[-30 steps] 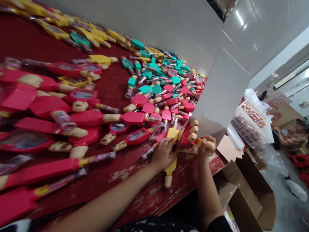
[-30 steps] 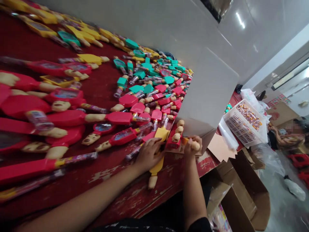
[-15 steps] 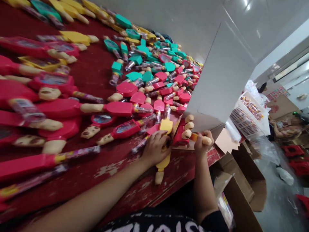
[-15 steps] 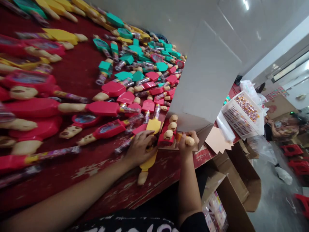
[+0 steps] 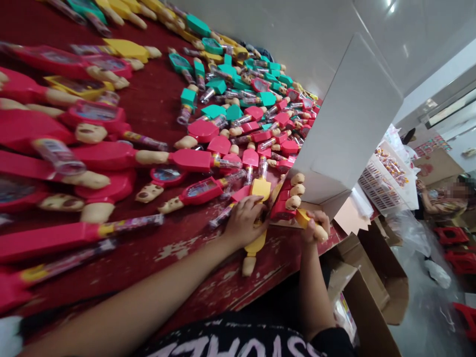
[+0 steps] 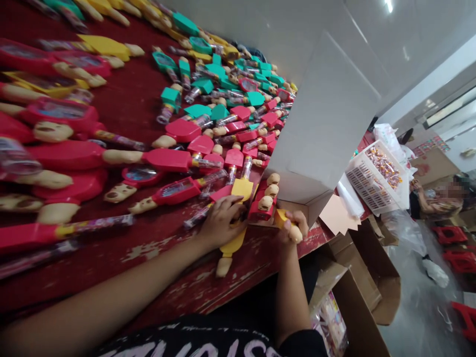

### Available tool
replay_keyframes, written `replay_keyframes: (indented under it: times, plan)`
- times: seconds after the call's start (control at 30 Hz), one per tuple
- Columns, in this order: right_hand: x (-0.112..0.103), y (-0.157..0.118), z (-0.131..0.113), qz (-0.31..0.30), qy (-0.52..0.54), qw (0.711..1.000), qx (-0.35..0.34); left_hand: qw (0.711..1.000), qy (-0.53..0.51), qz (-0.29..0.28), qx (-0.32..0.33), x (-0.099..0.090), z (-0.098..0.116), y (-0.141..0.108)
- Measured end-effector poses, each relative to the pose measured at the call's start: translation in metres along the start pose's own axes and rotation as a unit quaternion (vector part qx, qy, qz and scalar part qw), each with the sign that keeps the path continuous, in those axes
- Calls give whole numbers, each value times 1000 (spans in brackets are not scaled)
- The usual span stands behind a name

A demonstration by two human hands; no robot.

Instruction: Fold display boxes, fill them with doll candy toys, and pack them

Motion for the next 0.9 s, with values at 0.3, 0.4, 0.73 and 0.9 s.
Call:
replay_keyframes:
  times: [0.3,0.4,0.73,0.9]
  plan:
    - [-19,15,29,88,17,993,75,1000,1,9,5,0,-1,-1]
    - [-11,28,24,43,0,996,76,1000,1,11,12,0,-2,-1]
    - [30,82,6,-62,-98,992,41,1000,12,3,5,3,-4,-1]
    - [40,83,0,-65,-135,989,15,1000,2,11,6,3,-4,0]
Point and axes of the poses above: each hand's wrist, its own y-axis towards the middle knuckle, its own x-axis out of the palm, z = x × y, the point moved 6 cm from there along y, towards the middle knuckle, and after that the axes turned 3 degrees about x, right-handed, at the moved point
